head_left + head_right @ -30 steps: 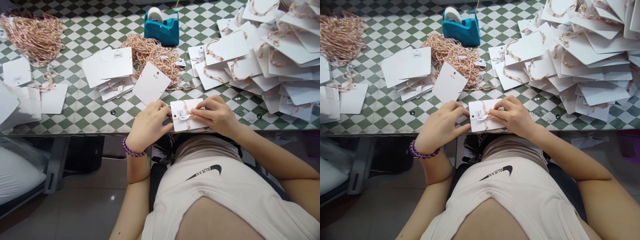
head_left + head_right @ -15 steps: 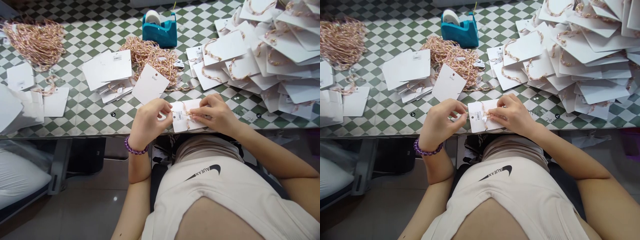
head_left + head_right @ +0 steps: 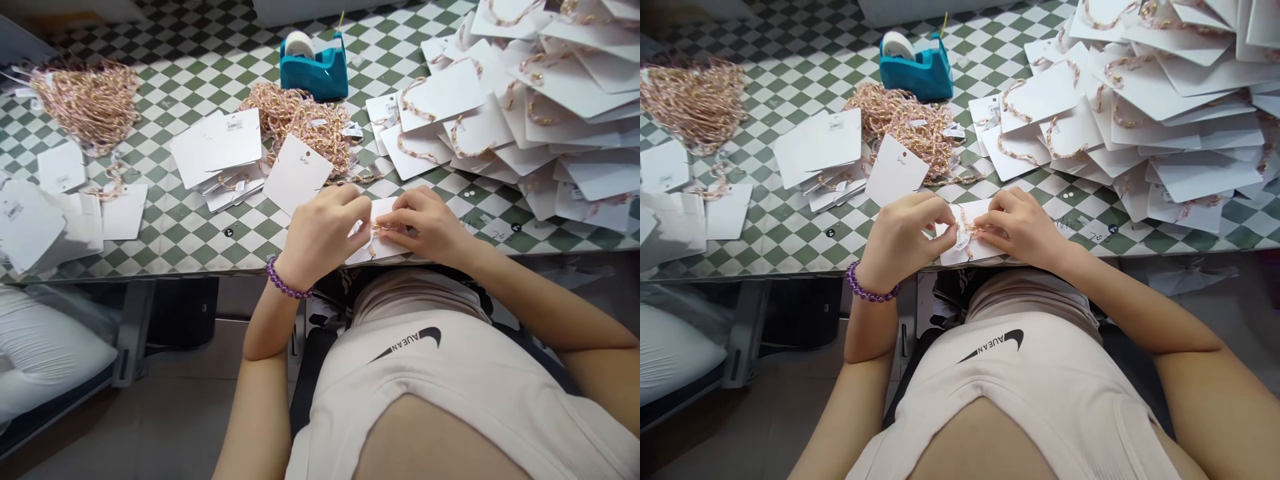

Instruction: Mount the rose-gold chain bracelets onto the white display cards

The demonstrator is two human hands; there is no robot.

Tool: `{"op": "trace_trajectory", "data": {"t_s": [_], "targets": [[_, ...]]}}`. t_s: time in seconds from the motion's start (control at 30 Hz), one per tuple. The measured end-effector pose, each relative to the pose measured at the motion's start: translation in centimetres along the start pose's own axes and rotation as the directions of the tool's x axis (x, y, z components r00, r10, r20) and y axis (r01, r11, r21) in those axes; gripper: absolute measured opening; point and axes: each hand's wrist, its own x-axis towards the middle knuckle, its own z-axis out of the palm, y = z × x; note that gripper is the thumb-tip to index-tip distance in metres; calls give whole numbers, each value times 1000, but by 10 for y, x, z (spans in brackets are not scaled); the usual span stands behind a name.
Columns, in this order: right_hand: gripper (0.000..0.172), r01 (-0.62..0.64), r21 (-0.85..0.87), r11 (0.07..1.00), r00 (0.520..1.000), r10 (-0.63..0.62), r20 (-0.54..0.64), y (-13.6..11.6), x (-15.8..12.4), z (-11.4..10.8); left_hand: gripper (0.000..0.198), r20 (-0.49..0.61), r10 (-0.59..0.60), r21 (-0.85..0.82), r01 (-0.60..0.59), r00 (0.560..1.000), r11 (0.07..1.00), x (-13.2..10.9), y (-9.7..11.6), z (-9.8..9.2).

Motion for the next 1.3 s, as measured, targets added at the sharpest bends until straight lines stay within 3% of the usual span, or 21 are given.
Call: {"op": "trace_trajectory", "data": {"t_s": [0.1, 0.23, 0.47, 0.63, 0.77, 0.9, 1.1, 1.3], "targets": [[13, -16, -6, 1000, 1000, 16, 0, 0, 1, 2, 22, 81, 124, 169, -136, 989, 976, 15, 7, 1], [21, -22, -22, 1000, 1000, 22, 4, 2, 1, 3, 30, 161, 226, 188, -255, 961, 949, 28, 5, 14], [20, -47, 0, 999, 998, 47, 45, 3, 1, 2, 27, -42, 115, 61, -113, 992, 992, 15, -11, 27], [19, -81, 35, 996, 996, 79, 52, 1, 1, 1, 28, -35, 83, 15, -83, 996, 996, 7, -14, 27], [19, -56, 40, 998, 998, 56, 24, -1, 0, 1, 32, 46, 30, 46, -32, 998, 998, -1, -10, 29], [19, -56, 14, 998, 998, 56, 26, -1, 0, 1, 19, 90, -58, 5, 58, 994, 998, -5, -7, 32], [21, -49, 18, 999, 997, 48, 53, -2, 0, -4, 6, 20, -93, -67, 94, 995, 993, -6, -8, 39], [14, 66, -73, 995, 998, -66, -5, -8, 1, -10, 14, -43, -47, -35, 45, 998, 998, -7, -13, 43]]}}
